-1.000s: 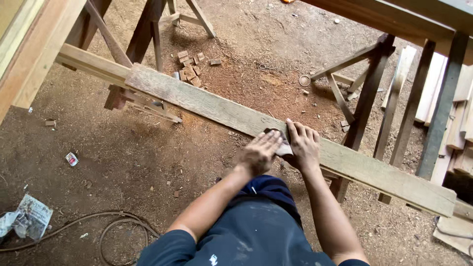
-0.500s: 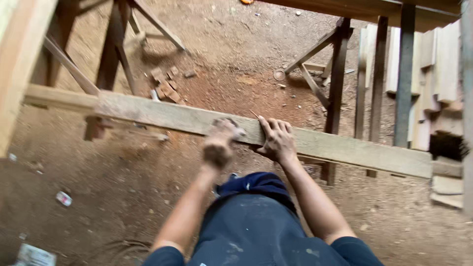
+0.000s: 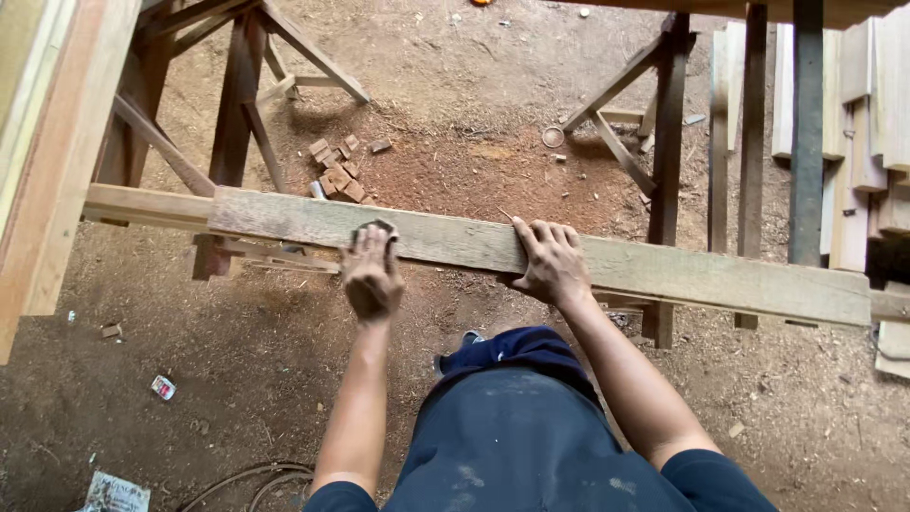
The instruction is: The person sands a long wooden plank resting on a sawhorse using a sanding block. They move the block back and forth along the length of the wood, applying pressure with both hands to smooth the surface. The person shifts their position along the plank to cover different sections.
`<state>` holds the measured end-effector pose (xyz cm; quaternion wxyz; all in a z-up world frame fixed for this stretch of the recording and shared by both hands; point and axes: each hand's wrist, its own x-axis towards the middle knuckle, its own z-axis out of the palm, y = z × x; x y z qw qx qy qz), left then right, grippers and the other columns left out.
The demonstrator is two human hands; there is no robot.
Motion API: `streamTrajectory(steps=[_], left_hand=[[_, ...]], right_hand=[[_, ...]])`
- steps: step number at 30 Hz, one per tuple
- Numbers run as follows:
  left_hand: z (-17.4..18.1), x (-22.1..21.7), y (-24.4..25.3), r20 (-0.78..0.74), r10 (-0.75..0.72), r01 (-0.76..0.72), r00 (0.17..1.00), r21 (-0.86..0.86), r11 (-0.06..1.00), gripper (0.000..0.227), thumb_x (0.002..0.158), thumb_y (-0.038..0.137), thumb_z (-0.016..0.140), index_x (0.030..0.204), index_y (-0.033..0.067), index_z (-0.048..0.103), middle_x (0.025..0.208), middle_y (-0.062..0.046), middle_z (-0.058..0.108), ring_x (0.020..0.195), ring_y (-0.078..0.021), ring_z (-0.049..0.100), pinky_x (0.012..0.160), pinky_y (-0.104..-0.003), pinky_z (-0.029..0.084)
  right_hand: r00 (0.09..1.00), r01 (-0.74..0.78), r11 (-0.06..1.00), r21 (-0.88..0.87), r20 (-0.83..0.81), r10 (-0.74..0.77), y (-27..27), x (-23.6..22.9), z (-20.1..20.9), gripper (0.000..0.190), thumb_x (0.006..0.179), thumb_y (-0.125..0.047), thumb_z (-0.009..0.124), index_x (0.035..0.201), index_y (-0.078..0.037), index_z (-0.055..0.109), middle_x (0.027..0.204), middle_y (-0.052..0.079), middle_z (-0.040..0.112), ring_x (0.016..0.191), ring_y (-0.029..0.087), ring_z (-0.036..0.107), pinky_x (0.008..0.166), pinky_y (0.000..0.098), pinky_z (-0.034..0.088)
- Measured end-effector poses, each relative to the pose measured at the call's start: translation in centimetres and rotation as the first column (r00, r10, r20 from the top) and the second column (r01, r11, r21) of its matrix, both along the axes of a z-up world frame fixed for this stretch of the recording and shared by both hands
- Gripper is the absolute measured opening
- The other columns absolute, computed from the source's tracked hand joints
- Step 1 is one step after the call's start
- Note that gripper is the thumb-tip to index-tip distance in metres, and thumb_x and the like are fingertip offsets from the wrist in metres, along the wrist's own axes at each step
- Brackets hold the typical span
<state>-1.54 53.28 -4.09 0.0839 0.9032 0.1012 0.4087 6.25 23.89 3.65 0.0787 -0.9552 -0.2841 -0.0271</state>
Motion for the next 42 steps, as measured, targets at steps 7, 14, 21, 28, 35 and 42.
streamTrajectory(steps=[7,14,21,28,35,42], left_hand=[[2.8,0.3,-11.5,-0.025,-0.560,0.556,0.828,-0.083,0.827,0.028,0.110,0.023,0.046,0.111,0.0182,0.073,0.110,-0.011,0.079,0.108,-0.0232,0.076,0.117,-0.049,0.045],[4.1,0.5,-3.6,-0.240,-0.425,0.383,0.873,-0.205,0.901,0.035,0.107,0.030,0.053,0.110,0.0062,0.078,0.104,-0.015,0.078,0.093,-0.0246,0.075,0.122,-0.059,0.032],[1.6,1.1,-4.7,-0.033,-0.311,0.309,0.950,-0.066,0.949,0.034,0.115,0.020,0.041,0.120,0.0076,0.073,0.122,-0.017,0.073,0.122,-0.0325,0.071,0.118,-0.047,0.050],[2.9,0.2,-8.9,-0.035,-0.505,0.504,0.862,-0.028,0.863,0.018,0.105,0.028,0.057,0.107,0.0211,0.073,0.114,-0.001,0.077,0.105,-0.0191,0.076,0.101,-0.043,0.058],[5.0,0.4,5.3,-0.185,-0.033,0.041,0.982,0.038,0.998,0.048,0.117,0.038,0.033,0.107,0.0094,0.072,0.105,-0.012,0.076,0.099,-0.0248,0.075,0.095,-0.046,0.053],[1.8,0.6,-13.6,-0.087,-0.443,0.439,0.892,-0.068,0.896,0.030,0.102,0.016,0.049,0.117,0.0129,0.073,0.128,-0.011,0.073,0.127,-0.0267,0.067,0.130,-0.042,0.017]], right_hand=[[1.000,-0.010,1.000,0.005,0.015,0.010,-0.3,0.1,-1.9,0.102,0.068,-0.059,0.084,0.152,-0.014,0.046,0.127,0.011,0.060,0.122,0.028,0.056,0.108,0.0448,0.039],[0.999,0.015,0.999,-0.039,-0.043,-0.017,-0.1,-0.2,-0.8,0.111,0.058,-0.064,0.086,0.149,-0.016,0.044,0.126,0.011,0.059,0.123,0.029,0.054,0.108,0.0454,0.038],[0.999,0.009,1.000,-0.009,-0.039,-0.009,0.4,-0.2,-0.3,0.112,0.059,-0.066,0.086,0.148,-0.014,0.044,0.127,0.013,0.058,0.123,0.029,0.054,0.108,0.0466,0.037],[1.000,0.004,1.000,0.016,-0.015,-0.003,-0.2,-0.2,-0.6,0.109,0.061,-0.070,0.083,0.146,-0.013,0.046,0.127,0.012,0.058,0.121,0.030,0.055,0.107,0.0471,0.038],[1.000,-0.013,0.999,0.032,0.002,0.013,-0.2,-0.2,-0.5,0.110,0.059,-0.067,0.085,0.146,-0.012,0.047,0.130,0.012,0.058,0.121,0.029,0.055,0.107,0.0462,0.039],[0.998,-0.043,0.996,0.080,0.057,0.038,-0.2,-0.2,-2.1,0.112,0.057,-0.063,0.086,0.148,-0.011,0.047,0.133,0.012,0.059,0.123,0.029,0.055,0.106,0.0453,0.039]])
